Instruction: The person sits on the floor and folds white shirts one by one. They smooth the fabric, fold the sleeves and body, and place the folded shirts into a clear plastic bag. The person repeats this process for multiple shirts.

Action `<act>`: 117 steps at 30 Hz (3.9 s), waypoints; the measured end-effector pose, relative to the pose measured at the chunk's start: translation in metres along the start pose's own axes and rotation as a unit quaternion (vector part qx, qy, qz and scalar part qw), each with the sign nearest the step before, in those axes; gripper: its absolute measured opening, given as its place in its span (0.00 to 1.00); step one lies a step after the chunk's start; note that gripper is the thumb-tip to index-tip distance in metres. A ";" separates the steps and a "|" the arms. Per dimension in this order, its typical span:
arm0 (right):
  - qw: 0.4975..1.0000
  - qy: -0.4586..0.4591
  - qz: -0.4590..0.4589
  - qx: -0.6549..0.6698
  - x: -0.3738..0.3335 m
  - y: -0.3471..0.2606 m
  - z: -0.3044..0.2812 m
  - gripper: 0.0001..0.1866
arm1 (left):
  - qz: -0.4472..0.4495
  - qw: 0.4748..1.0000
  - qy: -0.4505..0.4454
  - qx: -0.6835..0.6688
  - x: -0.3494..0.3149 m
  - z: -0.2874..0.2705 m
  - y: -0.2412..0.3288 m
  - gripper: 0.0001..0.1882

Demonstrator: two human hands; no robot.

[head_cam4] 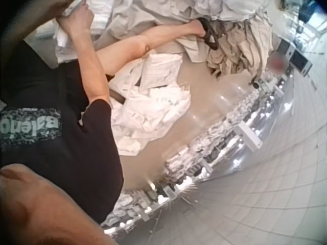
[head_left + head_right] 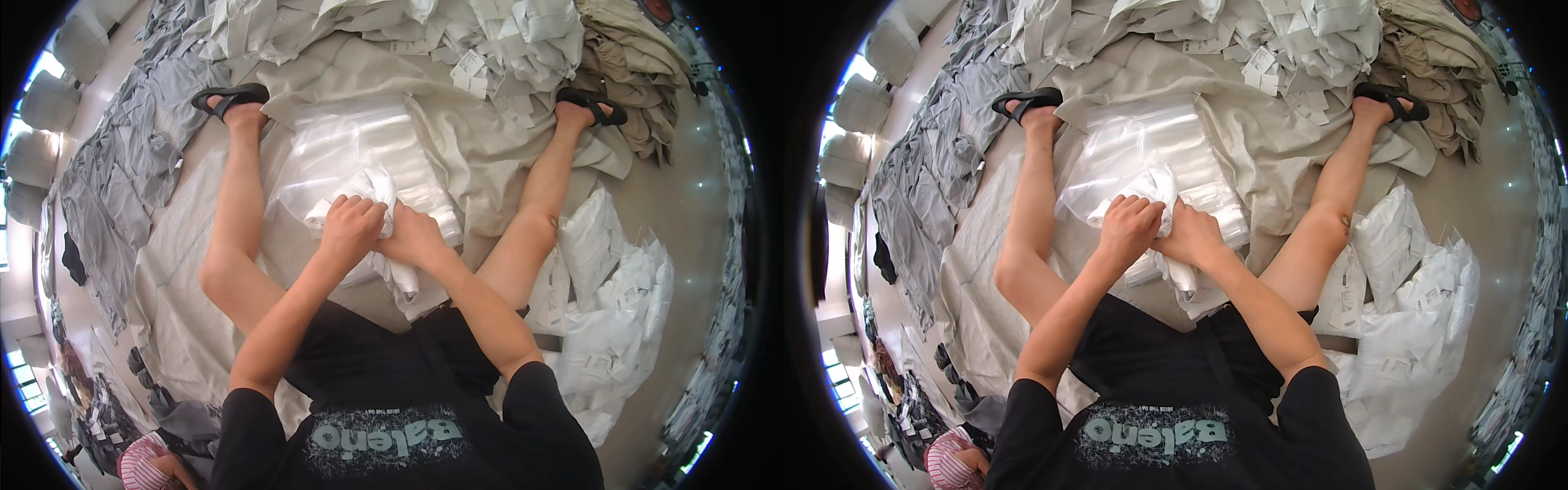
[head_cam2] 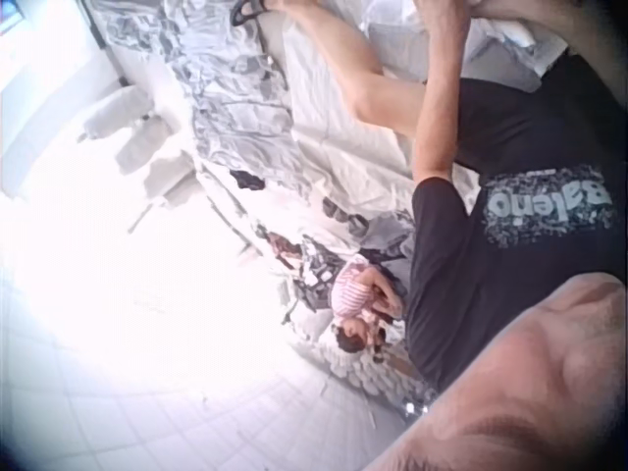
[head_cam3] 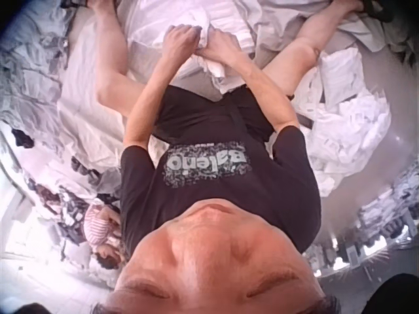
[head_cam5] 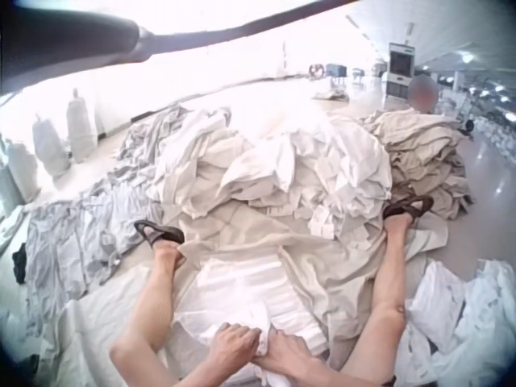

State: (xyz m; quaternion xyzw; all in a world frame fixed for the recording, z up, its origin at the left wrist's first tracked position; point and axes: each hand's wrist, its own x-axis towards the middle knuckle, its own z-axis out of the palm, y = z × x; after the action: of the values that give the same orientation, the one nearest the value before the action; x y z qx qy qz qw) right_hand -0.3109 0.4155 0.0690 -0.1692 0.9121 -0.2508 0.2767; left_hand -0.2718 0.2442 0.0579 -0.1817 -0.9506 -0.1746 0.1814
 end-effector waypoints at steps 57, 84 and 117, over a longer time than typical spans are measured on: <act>0.927 0.291 0.068 0.227 0.047 0.009 -0.021 0.50 | -0.294 0.909 0.068 -0.288 -0.108 -0.007 0.036 0.12; 0.855 0.309 -0.332 -0.253 0.048 0.006 0.066 0.28 | -0.221 0.960 -0.139 -0.098 -0.094 0.024 0.033 0.18; 0.968 0.157 -0.092 -0.175 -0.147 0.094 0.015 0.26 | -0.248 0.888 -0.338 -0.187 -0.137 0.044 0.008 0.07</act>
State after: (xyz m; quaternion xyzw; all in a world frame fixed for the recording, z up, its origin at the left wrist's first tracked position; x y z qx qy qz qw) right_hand -0.2020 0.5527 0.0684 -0.2568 0.9542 -0.1356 0.0716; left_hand -0.1623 0.2301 -0.0340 -0.0182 -0.9182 -0.3162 -0.2378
